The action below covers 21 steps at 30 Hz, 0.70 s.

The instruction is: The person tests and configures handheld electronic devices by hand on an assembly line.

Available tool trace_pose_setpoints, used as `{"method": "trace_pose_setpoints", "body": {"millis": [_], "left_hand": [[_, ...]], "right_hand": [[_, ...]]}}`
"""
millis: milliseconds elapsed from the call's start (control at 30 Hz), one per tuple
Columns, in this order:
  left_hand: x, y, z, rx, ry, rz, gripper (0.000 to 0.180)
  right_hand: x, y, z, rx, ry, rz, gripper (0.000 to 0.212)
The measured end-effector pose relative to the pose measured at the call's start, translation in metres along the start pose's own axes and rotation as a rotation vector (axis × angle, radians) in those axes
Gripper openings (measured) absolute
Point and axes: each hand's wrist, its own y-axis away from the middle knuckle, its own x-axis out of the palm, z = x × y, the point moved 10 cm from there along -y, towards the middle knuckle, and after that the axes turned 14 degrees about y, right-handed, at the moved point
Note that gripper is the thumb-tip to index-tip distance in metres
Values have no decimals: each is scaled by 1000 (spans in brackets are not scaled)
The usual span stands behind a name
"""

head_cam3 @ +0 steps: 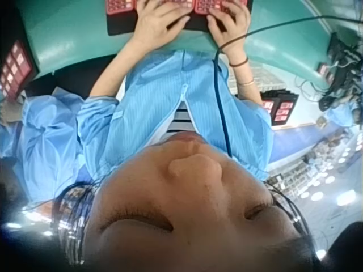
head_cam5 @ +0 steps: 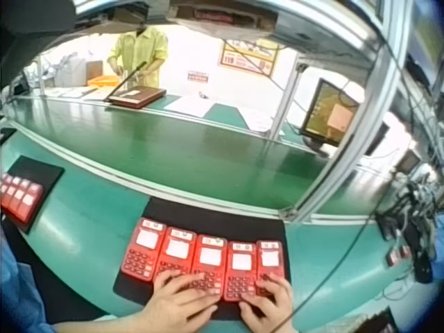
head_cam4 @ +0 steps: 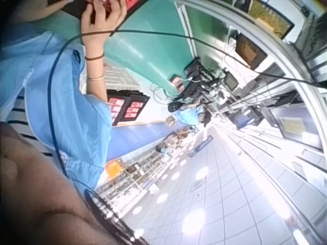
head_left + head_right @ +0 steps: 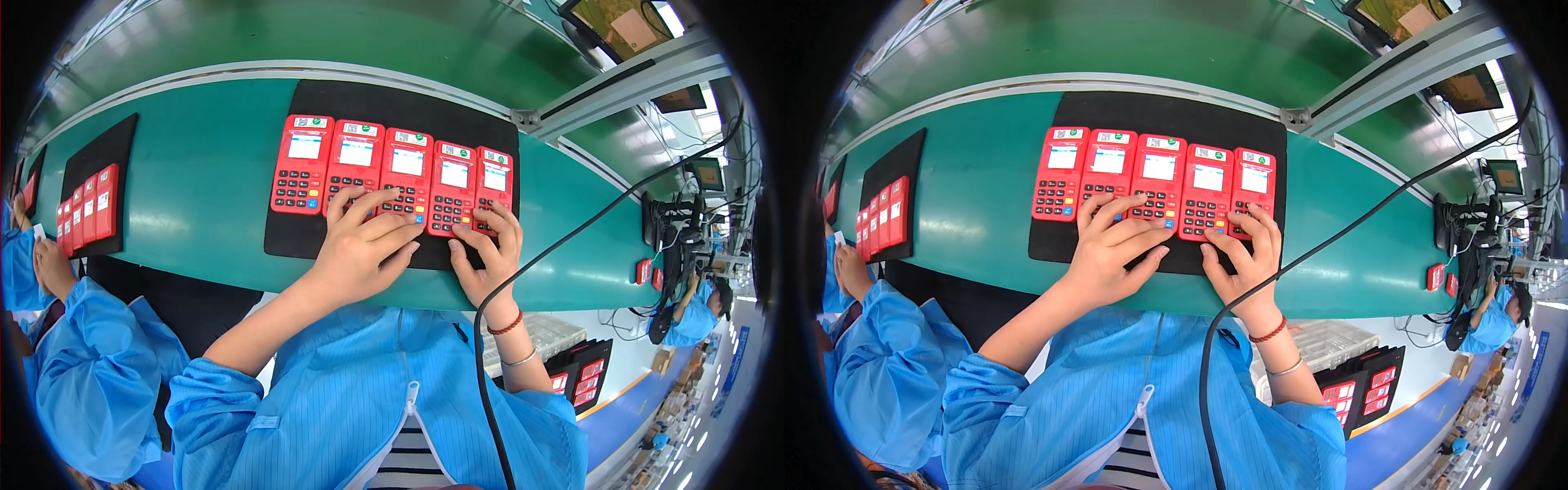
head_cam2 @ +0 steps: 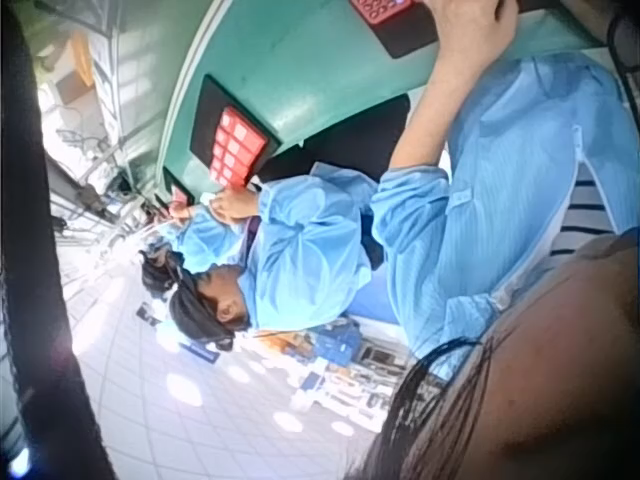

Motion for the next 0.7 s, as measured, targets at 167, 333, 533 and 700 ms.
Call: {"method": "trace_pose_setpoints", "body": {"millis": [167,333,533,700], "left_hand": [[-6,-2,-3,-40,-6,-52,23],[-5,-3,0,-55,18,-42,24],[-6,1,-2,7,-11,-42,16],[-7,1,-3,15,-5,-45,15]], "right_hand": [[-4,3,-4,35,25,-9,29],[-22,14,-27,166,60,-86,25],[-28,23,-38,210,115,-101,14],[-26,20,-40,241,88,-89,13]]}}
